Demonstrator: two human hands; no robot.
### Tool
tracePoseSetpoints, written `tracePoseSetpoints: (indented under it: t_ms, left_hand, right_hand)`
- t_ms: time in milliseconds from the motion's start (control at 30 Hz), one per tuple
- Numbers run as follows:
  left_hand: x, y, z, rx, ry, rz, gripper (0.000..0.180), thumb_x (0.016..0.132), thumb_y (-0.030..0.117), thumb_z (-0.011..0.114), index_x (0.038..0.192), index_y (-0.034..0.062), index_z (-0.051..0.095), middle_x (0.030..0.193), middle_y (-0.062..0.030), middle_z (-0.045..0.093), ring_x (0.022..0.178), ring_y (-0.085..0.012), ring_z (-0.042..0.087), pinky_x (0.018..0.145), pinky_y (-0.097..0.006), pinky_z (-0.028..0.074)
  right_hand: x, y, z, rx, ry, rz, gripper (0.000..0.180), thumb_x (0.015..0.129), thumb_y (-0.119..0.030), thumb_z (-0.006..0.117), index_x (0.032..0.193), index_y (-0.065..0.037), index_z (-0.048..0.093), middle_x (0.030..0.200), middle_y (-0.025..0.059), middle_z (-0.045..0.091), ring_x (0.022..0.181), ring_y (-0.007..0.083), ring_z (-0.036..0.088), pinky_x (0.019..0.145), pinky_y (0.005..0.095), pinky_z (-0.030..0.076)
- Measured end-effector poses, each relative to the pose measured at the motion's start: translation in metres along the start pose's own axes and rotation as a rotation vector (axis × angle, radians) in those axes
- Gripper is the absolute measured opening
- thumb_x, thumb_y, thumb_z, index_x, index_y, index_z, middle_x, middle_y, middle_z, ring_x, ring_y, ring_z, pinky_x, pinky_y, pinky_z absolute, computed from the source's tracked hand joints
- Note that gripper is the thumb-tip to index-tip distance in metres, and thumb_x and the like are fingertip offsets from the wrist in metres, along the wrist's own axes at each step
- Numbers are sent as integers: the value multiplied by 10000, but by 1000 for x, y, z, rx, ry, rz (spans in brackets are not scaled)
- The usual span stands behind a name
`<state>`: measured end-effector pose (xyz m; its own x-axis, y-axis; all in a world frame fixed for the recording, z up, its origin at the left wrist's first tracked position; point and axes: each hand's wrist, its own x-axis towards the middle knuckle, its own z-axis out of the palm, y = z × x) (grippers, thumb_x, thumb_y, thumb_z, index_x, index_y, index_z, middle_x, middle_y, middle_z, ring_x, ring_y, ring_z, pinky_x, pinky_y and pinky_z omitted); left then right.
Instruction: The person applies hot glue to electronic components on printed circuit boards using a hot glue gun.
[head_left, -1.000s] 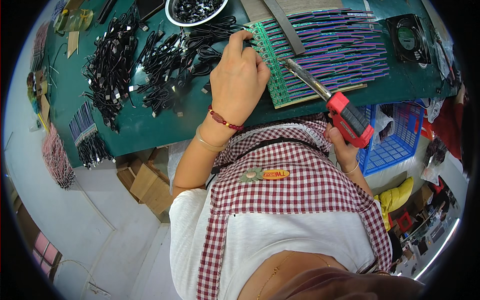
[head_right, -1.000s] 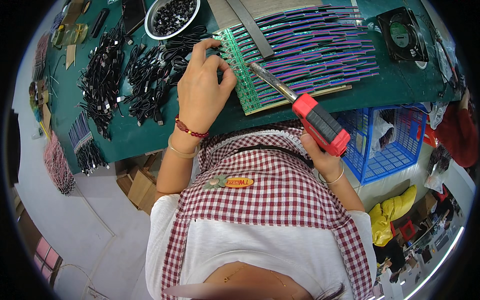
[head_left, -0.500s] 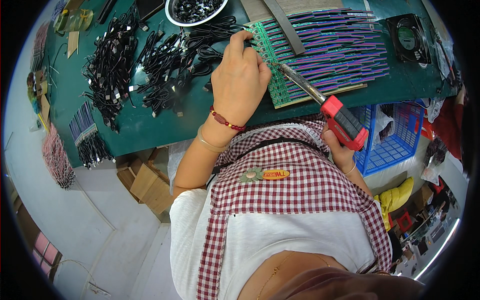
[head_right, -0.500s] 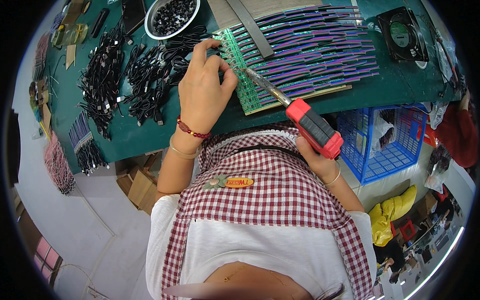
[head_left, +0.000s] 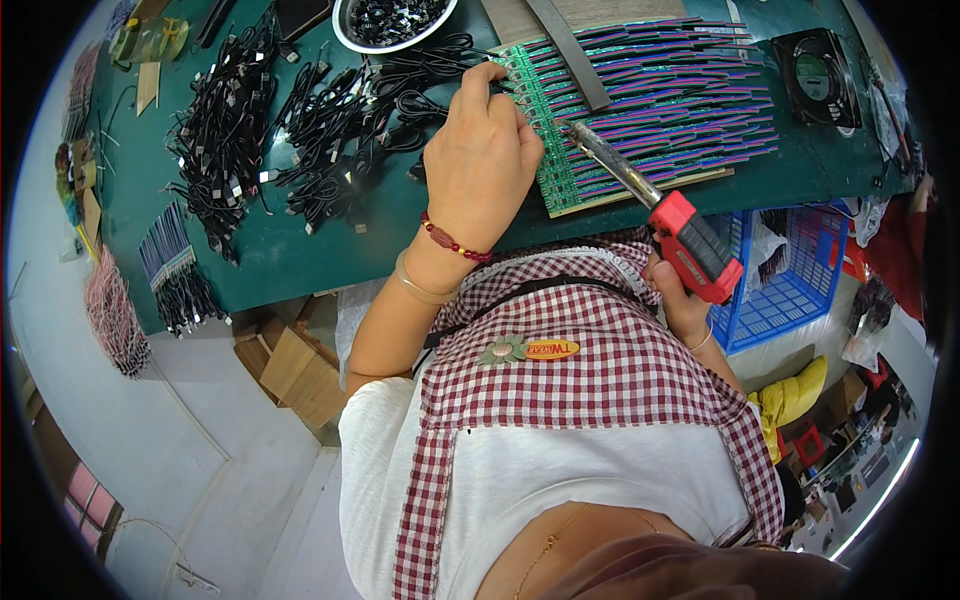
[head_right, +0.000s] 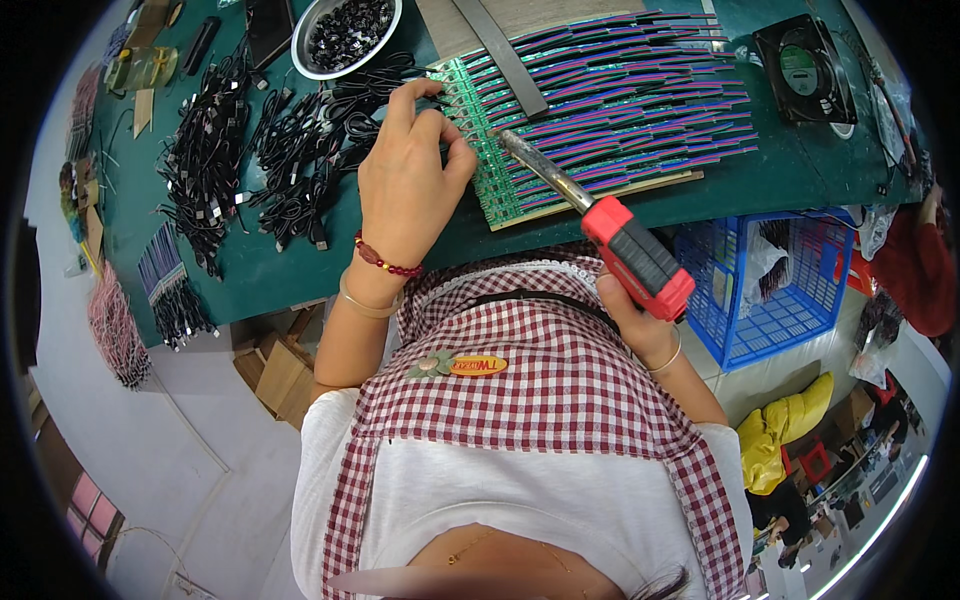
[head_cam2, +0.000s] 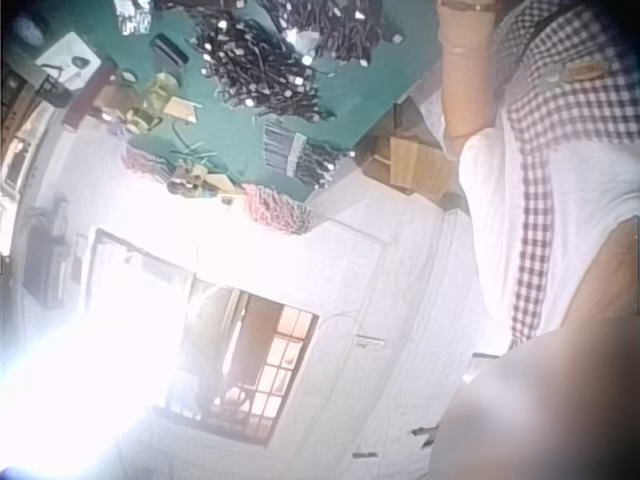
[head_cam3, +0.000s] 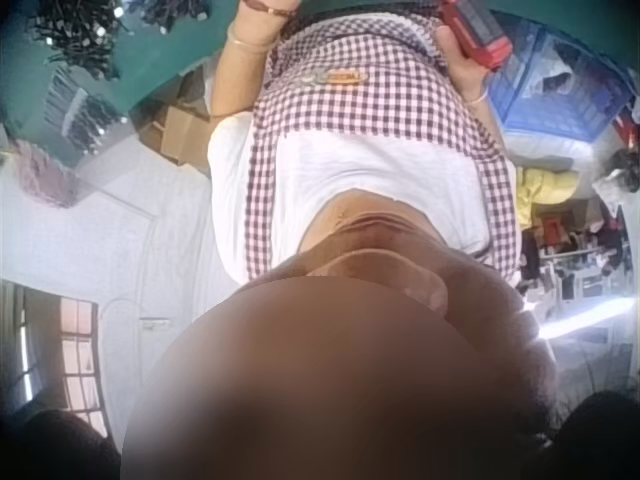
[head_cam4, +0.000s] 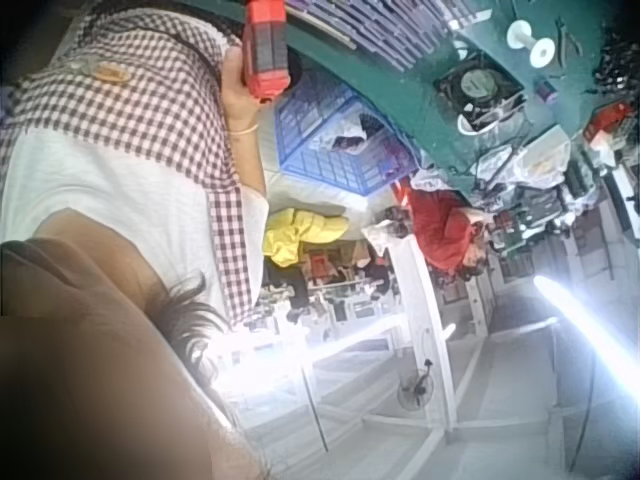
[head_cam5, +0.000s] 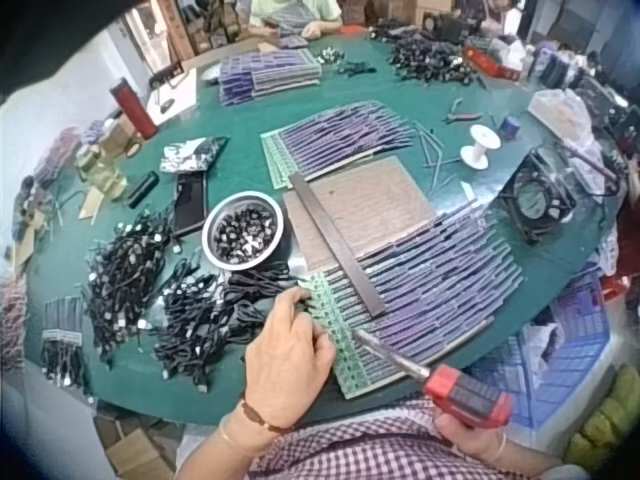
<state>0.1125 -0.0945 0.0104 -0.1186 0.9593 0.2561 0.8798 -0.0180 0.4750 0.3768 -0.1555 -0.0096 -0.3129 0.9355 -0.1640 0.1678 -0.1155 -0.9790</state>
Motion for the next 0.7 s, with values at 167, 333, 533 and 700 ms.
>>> tracePoseSetpoints:
  t_ms: [167,333,533,700]
  left_hand:
    - [-5,1,-5,110,-2,40,79,704,68,620,749,39,562,1111,-86,540,848,-253,580,677,-346,461]
    - [-14,-11,-44,307,113,-39,218,736,101,641,932,75,551,1039,-80,540,950,-252,526,761,-361,388]
    - [-54,-68,-65,615,-104,-277,252,726,136,665,935,81,534,878,-59,540,843,-262,540,689,-379,402]
    - [-64,-91,-71,127,11,-393,214,759,40,633,956,36,549,757,-56,546,665,-193,542,621,-294,435]
  right_hand:
    - [8,-2,4,-19,43,-55,366,851,-150,554,1139,56,462,637,74,506,544,117,444,520,246,372]
    - [18,-10,8,142,116,-20,392,843,-171,567,1139,60,455,618,69,484,529,112,416,523,256,373]
    - [31,-20,11,282,115,-11,383,848,-162,550,1144,53,436,627,64,471,528,103,400,521,247,368]
    - [38,-27,12,319,98,-77,353,856,-161,530,1125,48,437,625,63,463,521,101,405,512,238,377]
